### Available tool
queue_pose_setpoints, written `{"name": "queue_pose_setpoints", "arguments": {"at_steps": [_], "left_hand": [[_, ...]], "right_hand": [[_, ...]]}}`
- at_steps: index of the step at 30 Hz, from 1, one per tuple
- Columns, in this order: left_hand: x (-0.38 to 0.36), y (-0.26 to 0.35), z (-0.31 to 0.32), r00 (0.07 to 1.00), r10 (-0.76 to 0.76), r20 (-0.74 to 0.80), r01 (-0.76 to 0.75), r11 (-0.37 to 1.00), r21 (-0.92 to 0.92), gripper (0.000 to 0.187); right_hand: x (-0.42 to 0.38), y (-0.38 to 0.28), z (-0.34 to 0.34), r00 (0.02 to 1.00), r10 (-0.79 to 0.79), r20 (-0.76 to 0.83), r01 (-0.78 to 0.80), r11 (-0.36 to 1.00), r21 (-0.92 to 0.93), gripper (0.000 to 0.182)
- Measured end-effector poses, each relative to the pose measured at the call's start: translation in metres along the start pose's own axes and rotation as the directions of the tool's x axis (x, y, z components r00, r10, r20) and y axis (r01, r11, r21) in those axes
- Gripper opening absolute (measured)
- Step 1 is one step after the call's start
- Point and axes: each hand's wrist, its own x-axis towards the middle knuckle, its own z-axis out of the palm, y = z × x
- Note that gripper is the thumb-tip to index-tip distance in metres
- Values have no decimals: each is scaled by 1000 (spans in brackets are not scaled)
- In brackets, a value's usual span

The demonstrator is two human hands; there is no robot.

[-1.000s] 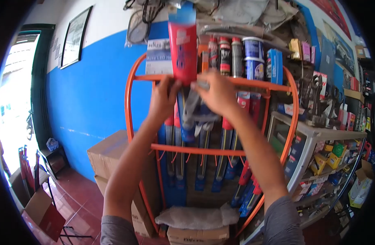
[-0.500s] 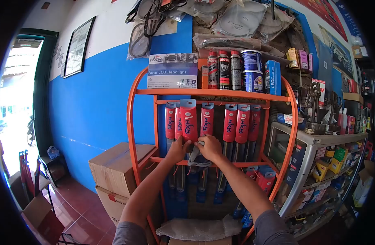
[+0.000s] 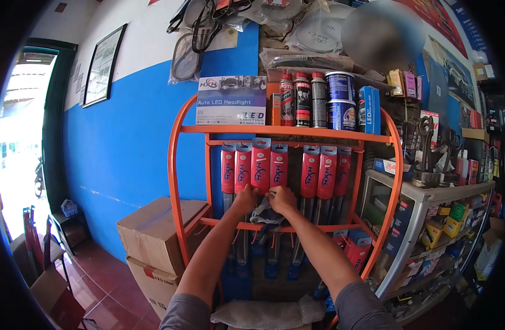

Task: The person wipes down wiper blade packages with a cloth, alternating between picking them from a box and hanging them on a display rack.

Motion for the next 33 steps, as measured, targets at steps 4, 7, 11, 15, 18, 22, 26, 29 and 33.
{"name": "queue_pose_setpoints", "arguments": {"at_steps": [4,7,11,15,18,22,26,29,33], "left_hand": [[8,-15,18,991,-134,23,131,984,117,47],[32,-44,43,986,-165,27,152,952,267,50],[37,-27,31,976,-155,151,55,852,520,54],[11,8,12,882,-461,-93,468,840,276,54],[-2,4,-3,880,-471,-56,466,839,281,57],[-4,14,-41,888,-447,107,382,847,370,57],[15,-8,-73,758,-362,543,2,834,552,46],[-26,48,-119,856,-242,457,-146,735,662,43],[-125,92,-173,796,-596,-104,601,761,244,53]], "right_hand": [[9,5,15,997,61,44,-59,997,-43,27],[14,7,21,980,179,92,-175,984,-45,27],[16,4,31,972,223,70,-220,974,-49,28],[8,13,29,979,188,75,-183,981,-61,32],[5,12,14,943,309,121,-307,951,-31,33],[11,2,-7,914,370,169,-373,928,-16,34],[33,-36,-29,911,382,156,-396,916,64,37],[26,-68,-10,867,398,299,-480,829,287,41],[-17,-170,-36,722,485,493,-664,685,299,42]]}}
